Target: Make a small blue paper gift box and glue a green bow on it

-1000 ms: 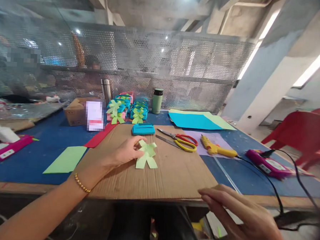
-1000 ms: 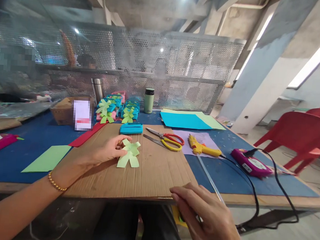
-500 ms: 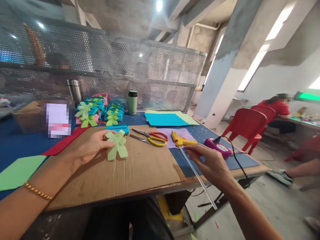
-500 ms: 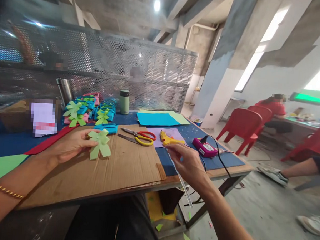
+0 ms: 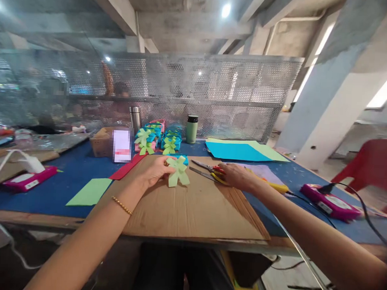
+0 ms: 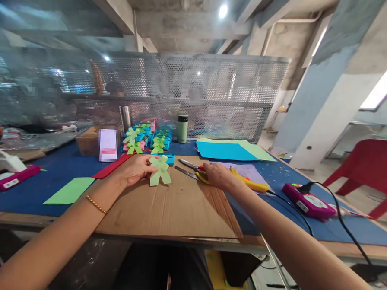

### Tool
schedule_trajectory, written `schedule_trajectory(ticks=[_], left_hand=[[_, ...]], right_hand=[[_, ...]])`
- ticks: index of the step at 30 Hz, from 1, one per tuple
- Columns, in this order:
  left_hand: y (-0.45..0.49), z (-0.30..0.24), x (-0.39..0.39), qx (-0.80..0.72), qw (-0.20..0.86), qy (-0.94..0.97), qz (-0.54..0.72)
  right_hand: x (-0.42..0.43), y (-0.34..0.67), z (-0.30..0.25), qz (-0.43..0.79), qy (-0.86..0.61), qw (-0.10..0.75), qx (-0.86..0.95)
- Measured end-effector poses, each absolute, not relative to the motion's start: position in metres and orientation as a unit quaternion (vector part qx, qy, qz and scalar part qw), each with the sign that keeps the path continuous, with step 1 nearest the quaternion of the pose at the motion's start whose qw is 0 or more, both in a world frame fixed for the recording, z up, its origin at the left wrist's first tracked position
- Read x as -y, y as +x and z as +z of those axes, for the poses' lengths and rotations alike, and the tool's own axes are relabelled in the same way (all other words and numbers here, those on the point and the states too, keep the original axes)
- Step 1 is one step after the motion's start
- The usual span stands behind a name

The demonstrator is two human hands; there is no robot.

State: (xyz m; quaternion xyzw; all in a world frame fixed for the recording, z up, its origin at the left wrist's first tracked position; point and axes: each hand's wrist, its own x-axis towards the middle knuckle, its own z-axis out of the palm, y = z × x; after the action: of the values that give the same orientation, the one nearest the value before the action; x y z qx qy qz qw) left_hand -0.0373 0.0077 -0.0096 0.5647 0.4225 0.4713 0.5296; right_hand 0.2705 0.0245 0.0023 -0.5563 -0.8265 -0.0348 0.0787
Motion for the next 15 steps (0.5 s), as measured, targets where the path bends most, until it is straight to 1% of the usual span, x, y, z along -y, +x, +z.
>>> schedule_trajectory(ticks=[5,9,12,13,14,15], left_hand=[[-0.043,-0.006,-0.012,-0.410,0.530,0.542,0.508],[-0.047,-0.003,-0.014,-0.407,0.524,0.529,0.529],[-0.046,-0.001,-0.010,-0.394,0.532,0.528,0.532],[-0.044,0.000,-0.007,-0.387,0.538,0.528,0.530],[-0.042,0.001,-0.004,-0.380,0.545,0.528,0.529],[-0.040,0.003,0.000,-0.372,0.551,0.528,0.528]], right_hand=[[-0.016,0.273,0.010,-0.008,-0.559,0.134,0.819],[0.015,0.280,0.015,0.045,-0.558,0.184,0.808],[0.060,0.292,0.019,0.131,-0.538,0.232,0.800],[0.077,0.295,0.020,0.221,-0.524,0.290,0.770],[0.095,0.298,0.021,0.301,-0.512,0.325,0.736],[0.113,0.299,0.021,0.339,-0.500,0.348,0.717]])
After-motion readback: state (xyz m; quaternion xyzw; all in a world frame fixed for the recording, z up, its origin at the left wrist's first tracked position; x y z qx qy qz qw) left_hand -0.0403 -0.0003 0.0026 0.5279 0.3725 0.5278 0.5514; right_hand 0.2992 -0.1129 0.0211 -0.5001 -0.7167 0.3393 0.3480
